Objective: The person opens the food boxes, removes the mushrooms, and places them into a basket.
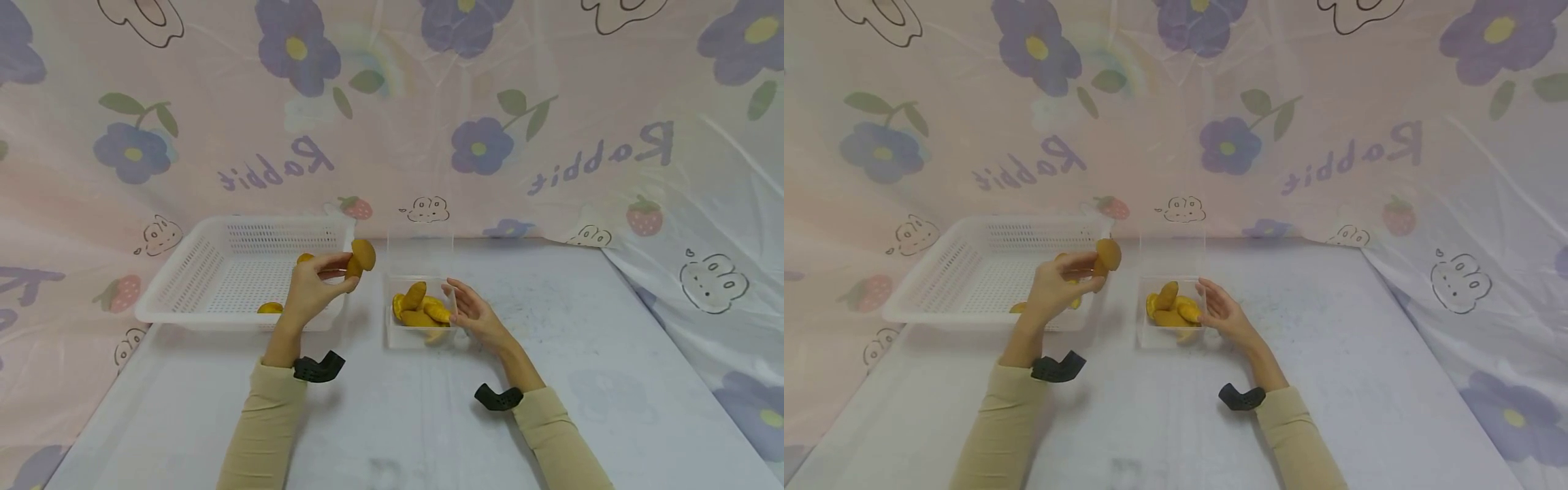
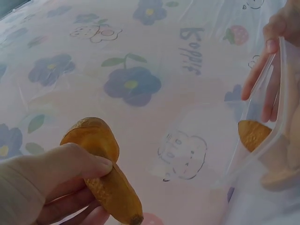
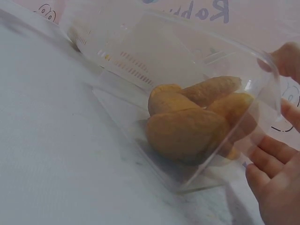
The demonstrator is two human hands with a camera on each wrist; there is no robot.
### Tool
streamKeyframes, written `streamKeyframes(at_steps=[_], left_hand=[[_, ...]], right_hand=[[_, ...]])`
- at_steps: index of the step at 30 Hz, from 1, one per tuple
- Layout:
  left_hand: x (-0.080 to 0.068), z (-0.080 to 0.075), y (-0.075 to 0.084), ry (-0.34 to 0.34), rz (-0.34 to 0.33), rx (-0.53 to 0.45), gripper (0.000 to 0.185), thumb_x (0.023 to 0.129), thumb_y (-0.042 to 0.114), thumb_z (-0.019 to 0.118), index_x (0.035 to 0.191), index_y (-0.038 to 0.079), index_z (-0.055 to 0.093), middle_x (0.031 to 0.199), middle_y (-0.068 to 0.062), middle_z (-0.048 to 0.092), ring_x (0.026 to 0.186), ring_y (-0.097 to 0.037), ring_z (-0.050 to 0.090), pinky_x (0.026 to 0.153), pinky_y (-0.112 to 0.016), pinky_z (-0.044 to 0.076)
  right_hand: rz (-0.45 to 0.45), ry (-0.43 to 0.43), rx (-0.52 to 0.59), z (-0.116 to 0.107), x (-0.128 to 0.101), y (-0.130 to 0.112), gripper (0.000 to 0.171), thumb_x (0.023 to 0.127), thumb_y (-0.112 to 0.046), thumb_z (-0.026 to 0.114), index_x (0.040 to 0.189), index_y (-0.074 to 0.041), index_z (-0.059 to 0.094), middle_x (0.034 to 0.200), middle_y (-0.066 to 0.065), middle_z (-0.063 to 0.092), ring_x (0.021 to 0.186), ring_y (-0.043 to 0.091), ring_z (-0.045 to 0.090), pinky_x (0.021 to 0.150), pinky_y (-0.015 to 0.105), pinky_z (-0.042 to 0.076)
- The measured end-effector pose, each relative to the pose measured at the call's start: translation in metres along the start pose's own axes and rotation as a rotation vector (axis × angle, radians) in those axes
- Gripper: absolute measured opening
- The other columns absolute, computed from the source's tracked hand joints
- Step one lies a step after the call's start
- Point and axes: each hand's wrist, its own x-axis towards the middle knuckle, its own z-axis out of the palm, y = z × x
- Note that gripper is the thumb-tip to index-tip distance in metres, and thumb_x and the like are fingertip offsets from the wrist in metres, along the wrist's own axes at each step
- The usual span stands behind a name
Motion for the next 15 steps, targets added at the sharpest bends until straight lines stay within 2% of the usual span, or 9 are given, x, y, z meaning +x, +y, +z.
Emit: streamKeyframes(at_steps=[3,11,15], left_hand=[[-0.002,-0.008,-0.001,0.026,-0.021,0.022,0.042,0.077,0.002,0.078,0.117,-0.006,0.065,0.116,-0.025,0.068,0.105,-0.036,0.067,0.09,-0.038,0.059],[-0.003,-0.032,-0.012,0.097,-0.091,0.058,0.045,0.08,0.001,0.075,0.121,-0.01,0.061,0.122,-0.028,0.064,0.108,-0.04,0.065,0.091,-0.025,0.058],[-0.003,-0.044,-0.02,0.138,-0.138,0.064,0.045,0.081,0.003,0.075,0.122,-0.009,0.06,0.124,-0.027,0.063,0.109,-0.039,0.064,0.085,-0.015,0.057]], right_hand=[[0.005,0.001,0.002,0.001,0.0,0.0,0.077,0.093,-0.011,0.062,0.154,-0.006,0.015,0.157,0.033,0.01,0.144,0.005,0.032,0.109,0.004,0.034],[0.027,0.016,-0.023,0.001,0.001,-0.001,0.076,0.093,-0.01,0.061,0.154,-0.006,0.016,0.158,0.031,0.013,0.149,0.038,0.014,0.107,0.001,0.032],[0.034,0.022,-0.028,0.001,0.001,-0.001,0.075,0.093,-0.01,0.061,0.154,-0.006,0.016,0.159,0.03,0.013,0.148,0.043,0.01,0.107,0.0,0.032]])
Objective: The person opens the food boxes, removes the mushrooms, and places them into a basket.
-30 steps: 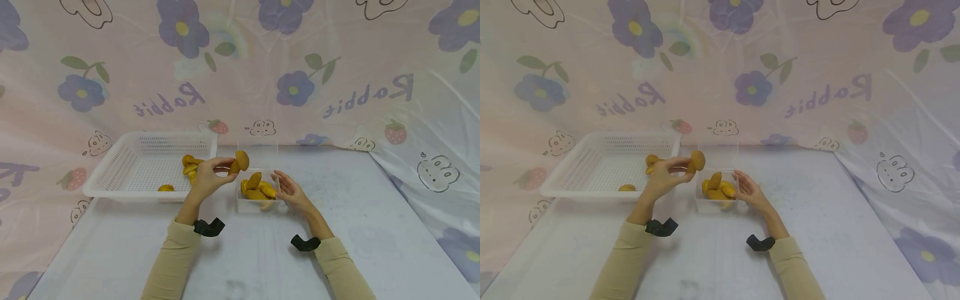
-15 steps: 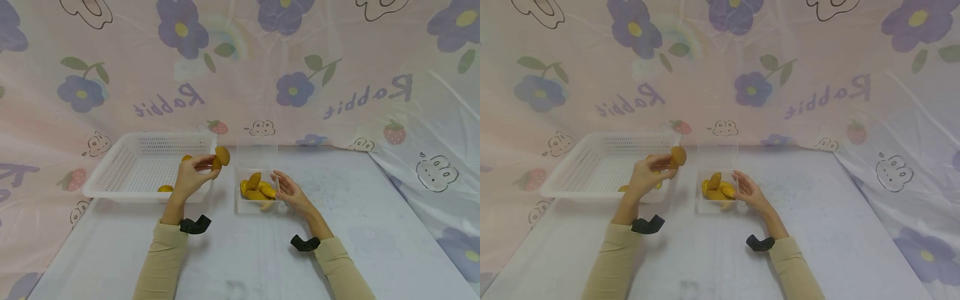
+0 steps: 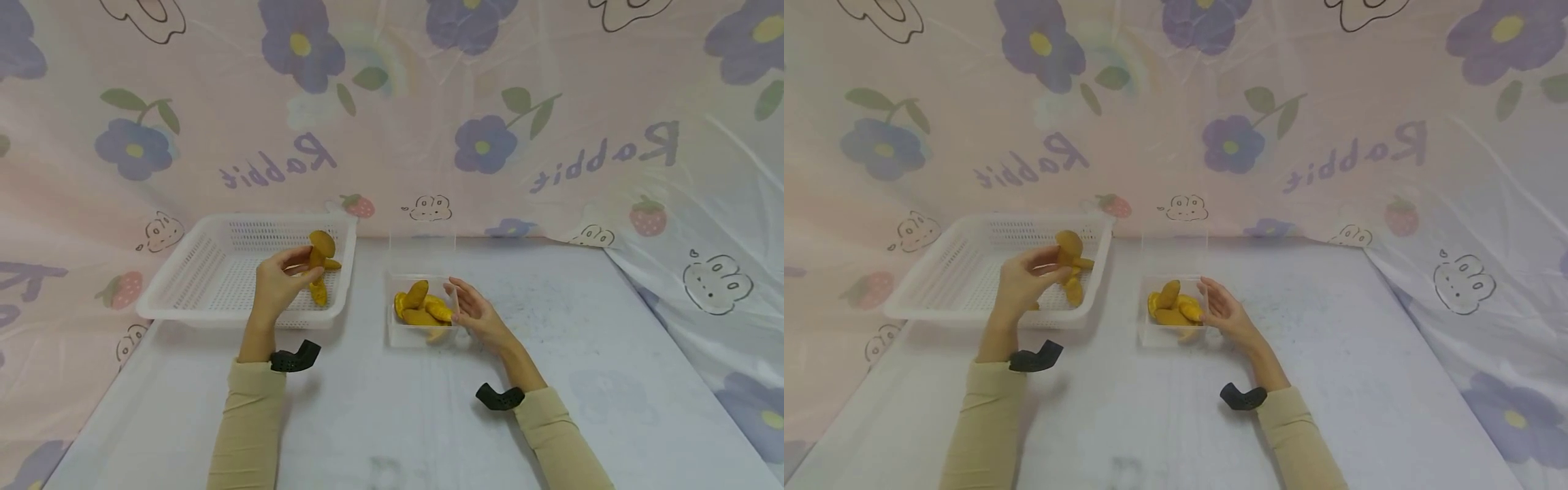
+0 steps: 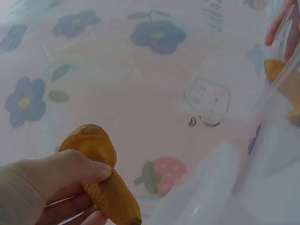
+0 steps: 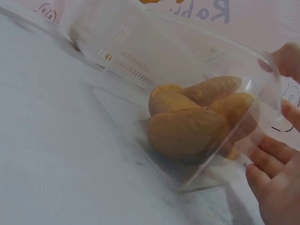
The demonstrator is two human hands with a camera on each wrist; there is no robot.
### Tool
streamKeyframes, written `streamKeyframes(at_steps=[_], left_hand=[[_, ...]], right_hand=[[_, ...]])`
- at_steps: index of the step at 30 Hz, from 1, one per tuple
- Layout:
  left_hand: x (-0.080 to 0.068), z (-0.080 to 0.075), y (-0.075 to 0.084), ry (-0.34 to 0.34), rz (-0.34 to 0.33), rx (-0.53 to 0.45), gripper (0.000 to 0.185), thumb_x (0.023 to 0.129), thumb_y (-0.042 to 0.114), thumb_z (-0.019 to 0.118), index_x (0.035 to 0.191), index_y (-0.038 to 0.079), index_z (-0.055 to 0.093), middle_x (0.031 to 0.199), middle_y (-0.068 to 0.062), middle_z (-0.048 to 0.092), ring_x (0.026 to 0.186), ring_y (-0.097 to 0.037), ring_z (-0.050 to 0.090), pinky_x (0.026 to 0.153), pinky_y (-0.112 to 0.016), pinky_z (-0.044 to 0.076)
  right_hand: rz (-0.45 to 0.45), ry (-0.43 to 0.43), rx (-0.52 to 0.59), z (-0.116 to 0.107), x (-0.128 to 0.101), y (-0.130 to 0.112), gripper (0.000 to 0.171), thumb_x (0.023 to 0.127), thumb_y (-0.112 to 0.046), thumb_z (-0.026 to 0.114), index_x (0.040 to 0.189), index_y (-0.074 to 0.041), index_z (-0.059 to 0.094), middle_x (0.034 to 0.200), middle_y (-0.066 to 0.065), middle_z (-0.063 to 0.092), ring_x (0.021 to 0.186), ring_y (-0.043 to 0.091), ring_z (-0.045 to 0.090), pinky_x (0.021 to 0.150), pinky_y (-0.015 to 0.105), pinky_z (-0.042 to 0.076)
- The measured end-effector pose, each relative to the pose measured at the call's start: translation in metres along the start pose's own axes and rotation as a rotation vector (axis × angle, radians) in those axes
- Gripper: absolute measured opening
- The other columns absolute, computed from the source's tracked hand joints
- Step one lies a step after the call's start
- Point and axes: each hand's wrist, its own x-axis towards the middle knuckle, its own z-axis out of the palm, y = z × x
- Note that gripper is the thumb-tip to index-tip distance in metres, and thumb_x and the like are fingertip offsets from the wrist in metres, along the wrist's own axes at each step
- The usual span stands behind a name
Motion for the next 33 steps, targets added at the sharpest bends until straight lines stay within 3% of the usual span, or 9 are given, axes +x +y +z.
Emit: streamKeyframes(at_steps=[6,14,22,28,33], left_hand=[[0.0,-0.011,-0.01,0.057,-0.086,0.008,0.046,0.083,0.007,0.074,0.125,-0.006,0.059,0.126,-0.025,0.063,0.108,-0.032,0.066,0.077,-0.001,0.051],[0.002,-0.016,-0.021,0.143,-0.131,0.063,0.046,0.084,0.009,0.073,0.125,-0.005,0.06,0.123,-0.025,0.065,0.11,-0.037,0.064,0.073,0.002,0.049],[0.001,-0.019,-0.025,0.256,-0.184,0.107,0.043,0.083,0.008,0.073,0.122,-0.007,0.062,0.118,-0.027,0.066,0.105,-0.037,0.065,0.068,0.006,0.045],[0.0,-0.021,-0.028,0.287,-0.216,0.105,0.044,0.084,0.01,0.073,0.122,-0.009,0.061,0.118,-0.031,0.065,0.106,-0.041,0.065,0.064,0.008,0.041],[0.0,-0.02,-0.031,0.304,-0.259,0.12,0.045,0.085,0.012,0.073,0.122,-0.009,0.061,0.117,-0.03,0.066,0.106,-0.041,0.066,0.062,0.008,0.04]], right_hand=[[0.007,0.0,-0.01,0.0,0.0,0.0,0.075,0.094,-0.011,0.061,0.154,-0.007,0.016,0.159,0.028,0.013,0.149,0.042,0.009,0.108,0.0,0.029],[0.01,0.004,-0.009,-0.001,0.0,-0.001,0.076,0.093,-0.012,0.062,0.154,-0.008,0.017,0.159,0.028,0.014,0.149,0.04,0.012,0.108,0.0,0.03],[0.006,0.002,-0.002,-0.001,0.0,-0.001,0.075,0.094,-0.011,0.061,0.154,-0.007,0.016,0.159,0.029,0.014,0.148,0.024,0.024,0.108,0.0,0.03],[0.004,-0.001,-0.005,-0.001,0.0,0.0,0.074,0.094,-0.011,0.06,0.154,-0.007,0.016,0.159,0.029,0.014,0.149,0.028,0.021,0.108,0.0,0.031],[0.002,-0.002,-0.007,-0.002,0.0,0.0,0.075,0.094,-0.01,0.059,0.154,-0.004,0.014,0.158,0.03,0.014,0.146,0.014,0.029,0.108,0.0,0.031]])
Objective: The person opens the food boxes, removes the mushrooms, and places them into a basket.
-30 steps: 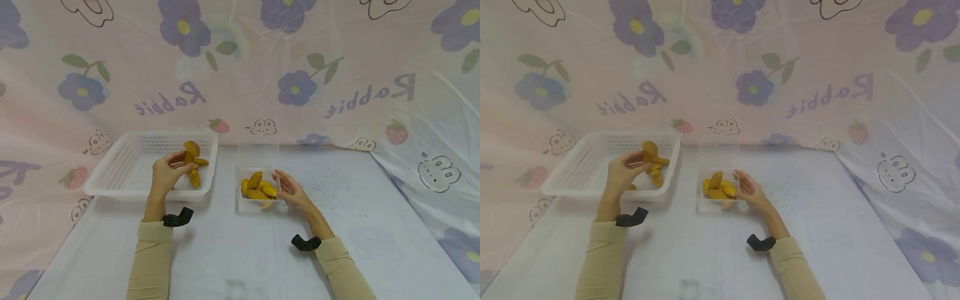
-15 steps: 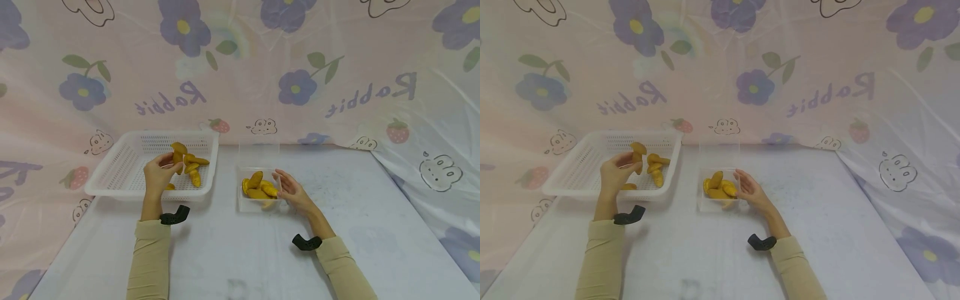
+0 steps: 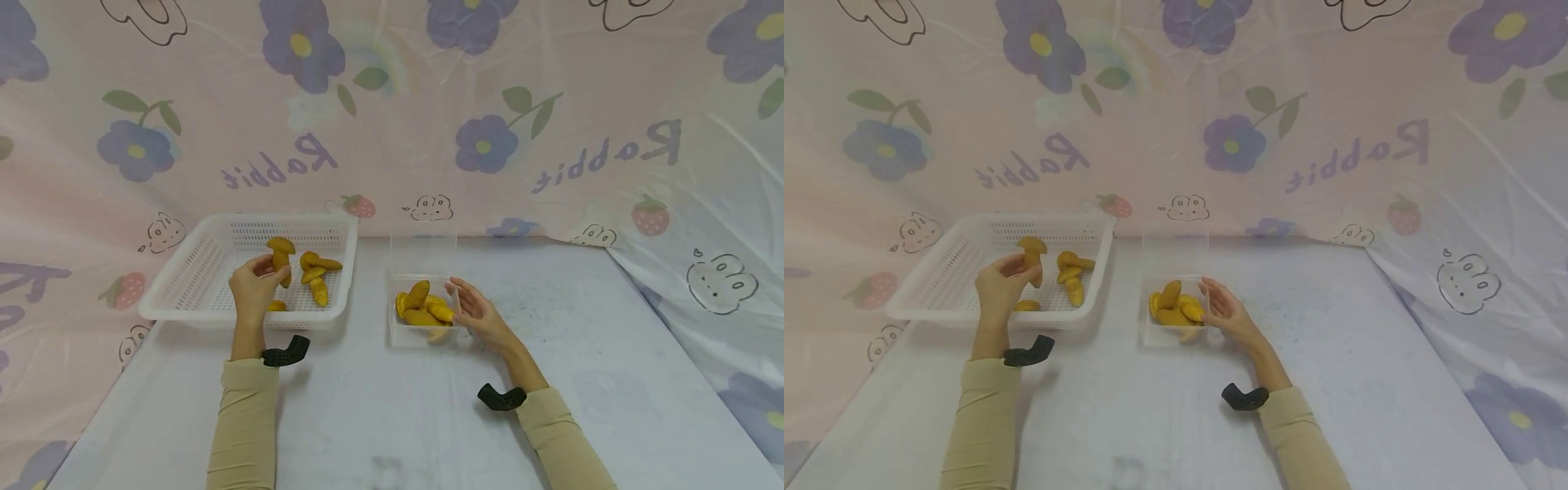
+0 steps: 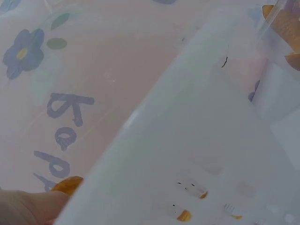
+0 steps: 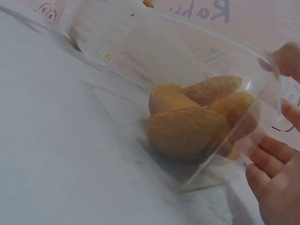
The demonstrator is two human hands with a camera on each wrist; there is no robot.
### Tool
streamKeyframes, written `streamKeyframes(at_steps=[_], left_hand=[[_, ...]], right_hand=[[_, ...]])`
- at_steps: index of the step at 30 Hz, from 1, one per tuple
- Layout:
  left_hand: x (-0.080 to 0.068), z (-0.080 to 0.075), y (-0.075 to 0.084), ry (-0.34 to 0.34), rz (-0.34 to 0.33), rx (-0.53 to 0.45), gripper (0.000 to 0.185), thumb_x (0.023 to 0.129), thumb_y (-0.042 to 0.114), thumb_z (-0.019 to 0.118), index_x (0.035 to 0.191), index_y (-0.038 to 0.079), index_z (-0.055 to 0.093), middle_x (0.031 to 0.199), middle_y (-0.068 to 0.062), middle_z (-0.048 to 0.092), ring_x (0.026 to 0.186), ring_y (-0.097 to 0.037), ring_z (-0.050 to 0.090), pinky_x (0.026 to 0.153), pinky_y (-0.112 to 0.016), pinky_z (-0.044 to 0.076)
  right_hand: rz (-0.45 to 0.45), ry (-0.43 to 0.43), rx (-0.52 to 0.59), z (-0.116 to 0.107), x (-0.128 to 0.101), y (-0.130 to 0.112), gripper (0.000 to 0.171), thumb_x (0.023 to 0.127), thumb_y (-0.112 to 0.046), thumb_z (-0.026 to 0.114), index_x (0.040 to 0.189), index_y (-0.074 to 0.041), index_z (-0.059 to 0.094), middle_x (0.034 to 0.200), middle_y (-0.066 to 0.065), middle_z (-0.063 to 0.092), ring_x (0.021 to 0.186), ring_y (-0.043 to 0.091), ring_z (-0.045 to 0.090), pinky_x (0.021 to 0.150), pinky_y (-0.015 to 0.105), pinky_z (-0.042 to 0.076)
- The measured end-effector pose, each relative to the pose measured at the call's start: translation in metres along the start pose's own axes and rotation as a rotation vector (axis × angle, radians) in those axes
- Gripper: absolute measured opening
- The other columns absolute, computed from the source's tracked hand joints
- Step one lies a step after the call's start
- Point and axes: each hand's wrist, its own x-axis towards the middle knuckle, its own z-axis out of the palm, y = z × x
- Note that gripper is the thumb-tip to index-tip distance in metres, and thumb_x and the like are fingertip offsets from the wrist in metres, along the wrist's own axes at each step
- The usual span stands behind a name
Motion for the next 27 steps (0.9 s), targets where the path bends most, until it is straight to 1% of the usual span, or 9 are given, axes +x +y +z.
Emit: streamKeyframes(at_steps=[2,5,9,12,17,20,24,26,27], left_hand=[[0.0,0.001,-0.001,0.005,-0.022,0.036,0.044,0.086,0.013,0.072,0.122,-0.009,0.061,0.117,-0.029,0.066,0.105,-0.04,0.067,0.06,0.008,0.038],[-0.001,0.001,-0.001,0.008,-0.049,0.086,0.041,0.087,0.011,0.069,0.121,-0.01,0.061,0.116,-0.03,0.066,0.103,-0.039,0.067,0.059,0.008,0.035],[-0.002,0.0,0.0,0.001,-0.048,0.091,0.037,0.088,0.007,0.065,0.12,-0.012,0.061,0.115,-0.031,0.066,0.103,-0.04,0.066,0.059,0.009,0.034],[-0.002,0.001,0.001,-0.006,-0.028,0.083,0.036,0.089,0.008,0.064,0.12,-0.011,0.062,0.113,-0.031,0.067,0.102,-0.04,0.066,0.06,0.009,0.035],[-0.001,0.002,0.001,0.006,0.003,0.077,0.034,0.09,0.011,0.063,0.118,-0.008,0.064,0.11,-0.029,0.069,0.1,-0.037,0.067,0.061,0.008,0.037],[0.0,0.002,0.003,0.024,0.009,0.071,0.032,0.09,0.011,0.062,0.116,-0.008,0.065,0.11,-0.028,0.069,0.093,-0.03,0.067,0.062,0.007,0.038],[-0.001,0.002,0.005,0.04,0.006,0.067,0.031,0.089,0.01,0.063,0.115,-0.006,0.066,0.109,-0.025,0.07,0.081,-0.008,0.061,0.062,0.006,0.04],[-0.002,0.003,0.008,0.044,0.014,0.068,0.031,0.089,0.01,0.063,0.115,-0.006,0.067,0.109,-0.025,0.07,0.079,-0.005,0.06,0.062,0.007,0.04],[-0.003,0.004,0.009,0.043,0.02,0.067,0.031,0.089,0.01,0.063,0.115,-0.006,0.067,0.109,-0.026,0.07,0.08,-0.008,0.062,0.062,0.007,0.039]], right_hand=[[-0.001,0.001,0.004,0.0,0.0,0.0,0.076,0.094,-0.01,0.06,0.153,-0.002,0.013,0.158,0.03,0.014,0.143,0.009,0.031,0.107,0.0,0.032],[-0.002,0.001,0.01,0.001,0.0,0.0,0.077,0.094,-0.01,0.06,0.153,0.0,0.012,0.158,0.03,0.014,0.141,0.005,0.032,0.107,0.001,0.033],[0.002,0.005,0.014,0.001,0.0,0.0,0.077,0.093,-0.01,0.061,0.153,0.0,0.012,0.158,0.03,0.013,0.14,0.005,0.032,0.107,0.002,0.034],[0.008,0.01,0.012,0.001,0.0,0.0,0.077,0.093,-0.011,0.061,0.153,-0.001,0.013,0.158,0.03,0.013,0.144,0.012,0.029,0.106,0.001,0.034],[0.012,0.009,0.009,0.001,0.0,0.0,0.077,0.094,-0.011,0.061,0.153,-0.002,0.013,0.159,0.029,0.013,0.149,0.033,0.017,0.106,0.0,0.033],[0.013,0.008,0.011,0.002,0.0,0.0,0.077,0.094,-0.011,0.061,0.153,-0.003,0.014,0.159,0.029,0.013,0.149,0.037,0.015,0.106,0.001,0.035],[0.009,0.009,0.01,0.002,0.0,-0.001,0.076,0.094,-0.011,0.061,0.153,-0.003,0.014,0.158,0.029,0.013,0.149,0.032,0.019,0.106,0.002,0.035],[0.008,0.009,0.009,0.002,0.0,-0.001,0.077,0.094,-0.01,0.061,0.153,-0.001,0.013,0.158,0.03,0.013,0.149,0.031,0.02,0.106,0.001,0.034],[0.009,0.01,0.009,0.002,0.0,-0.002,0.077,0.094,-0.01,0.061,0.153,-0.001,0.013,0.158,0.03,0.013,0.149,0.03,0.02,0.106,0.001,0.034]])
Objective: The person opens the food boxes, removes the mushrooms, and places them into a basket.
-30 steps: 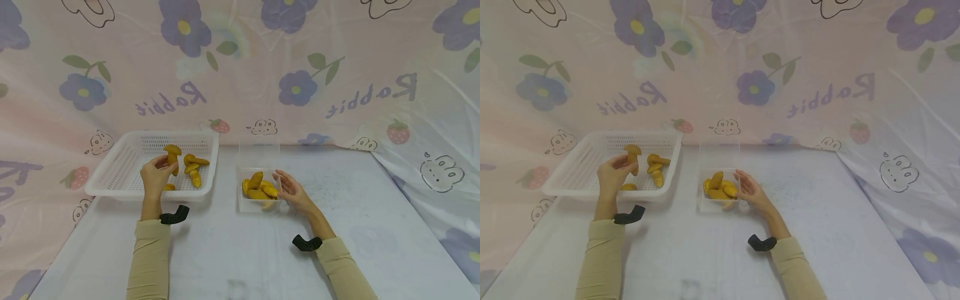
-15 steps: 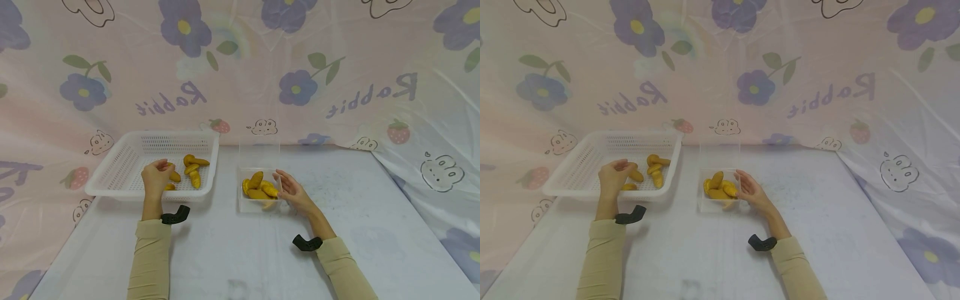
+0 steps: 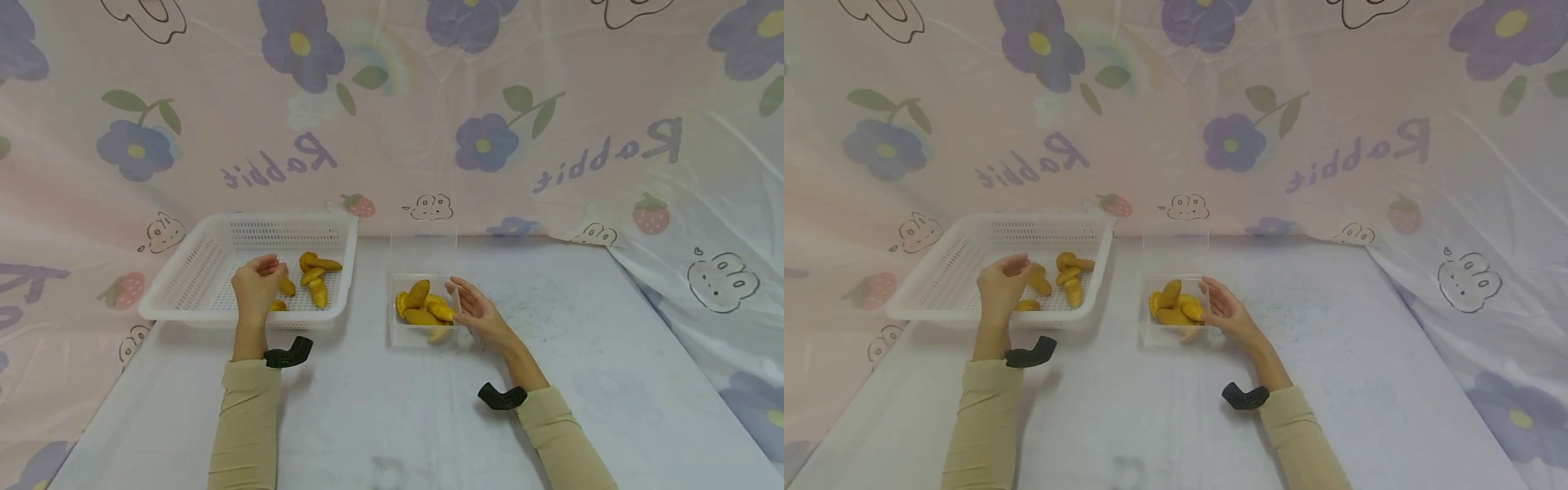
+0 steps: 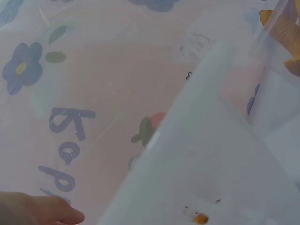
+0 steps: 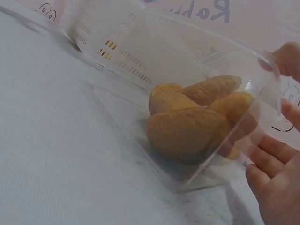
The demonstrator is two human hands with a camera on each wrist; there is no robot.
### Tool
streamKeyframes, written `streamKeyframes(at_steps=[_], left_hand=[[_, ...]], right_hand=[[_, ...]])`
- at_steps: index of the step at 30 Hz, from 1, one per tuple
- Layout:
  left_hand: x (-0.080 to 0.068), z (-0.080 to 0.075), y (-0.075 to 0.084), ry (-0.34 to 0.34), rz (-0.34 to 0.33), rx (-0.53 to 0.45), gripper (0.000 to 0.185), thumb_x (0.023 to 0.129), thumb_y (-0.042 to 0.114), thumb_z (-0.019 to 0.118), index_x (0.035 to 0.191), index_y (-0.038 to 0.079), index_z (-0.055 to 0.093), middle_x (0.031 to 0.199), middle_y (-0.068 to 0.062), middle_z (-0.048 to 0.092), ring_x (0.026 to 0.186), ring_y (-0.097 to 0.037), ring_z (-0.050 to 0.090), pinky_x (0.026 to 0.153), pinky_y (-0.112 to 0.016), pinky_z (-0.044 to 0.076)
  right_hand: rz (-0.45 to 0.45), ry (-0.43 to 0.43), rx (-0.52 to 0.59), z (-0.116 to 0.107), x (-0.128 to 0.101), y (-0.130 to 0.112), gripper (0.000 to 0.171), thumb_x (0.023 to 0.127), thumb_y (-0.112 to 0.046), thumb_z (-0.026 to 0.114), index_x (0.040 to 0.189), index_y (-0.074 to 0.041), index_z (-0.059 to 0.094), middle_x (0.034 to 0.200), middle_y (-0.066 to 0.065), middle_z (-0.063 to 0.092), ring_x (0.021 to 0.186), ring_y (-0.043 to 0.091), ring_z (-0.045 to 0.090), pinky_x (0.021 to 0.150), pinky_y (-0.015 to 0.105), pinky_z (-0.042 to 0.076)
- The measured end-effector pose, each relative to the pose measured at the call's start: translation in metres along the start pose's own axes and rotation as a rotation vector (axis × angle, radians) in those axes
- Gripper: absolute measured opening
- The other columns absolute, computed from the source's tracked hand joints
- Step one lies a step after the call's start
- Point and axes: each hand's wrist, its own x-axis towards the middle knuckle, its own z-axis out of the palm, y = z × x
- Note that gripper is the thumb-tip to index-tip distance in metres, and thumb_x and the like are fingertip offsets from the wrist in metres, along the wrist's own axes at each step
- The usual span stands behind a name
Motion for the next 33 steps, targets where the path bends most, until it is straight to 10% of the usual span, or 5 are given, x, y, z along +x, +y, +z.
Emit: streamKeyframes(at_steps=[11,18,25,33], left_hand=[[-0.008,0.011,0.015,-0.076,0.073,-0.011,0.03,0.089,0.006,0.062,0.115,-0.009,0.065,0.109,-0.029,0.069,0.097,-0.037,0.068,0.062,0.008,0.038],[-0.014,0.012,0.027,-0.13,0.091,-0.026,0.029,0.09,0.007,0.064,0.115,-0.008,0.066,0.11,-0.029,0.069,0.099,-0.037,0.068,0.065,0.007,0.04],[-0.024,0.016,0.042,-0.196,0.125,-0.07,0.028,0.088,0.004,0.067,0.112,-0.011,0.066,0.109,-0.029,0.069,0.098,-0.037,0.068,0.067,0.005,0.045],[-0.039,0.03,0.055,-0.273,0.227,-0.072,0.027,0.086,0.003,0.069,0.111,-0.007,0.067,0.106,-0.025,0.07,0.096,-0.033,0.069,0.08,-0.019,0.06]], right_hand=[[-0.013,-0.014,0.031,-0.001,-0.001,-0.001,0.076,0.093,-0.01,0.062,0.154,-0.006,0.016,0.158,0.031,0.009,0.14,0.004,0.032,0.107,0.003,0.037],[-0.008,-0.009,0.018,0.0,0.0,-0.001,0.076,0.093,-0.009,0.061,0.154,-0.005,0.015,0.159,0.03,0.01,0.148,0.042,0.01,0.106,0.002,0.035],[-0.002,-0.008,0.005,0.0,0.001,-0.002,0.076,0.093,-0.011,0.061,0.154,-0.004,0.015,0.159,0.029,0.011,0.148,0.044,0.008,0.106,-0.001,0.031],[-0.031,0.029,-0.021,0.001,0.001,0.004,0.068,0.095,-0.007,0.056,0.152,-0.003,0.019,0.156,0.033,0.018,0.139,0.007,0.035,0.105,0.002,0.036]])
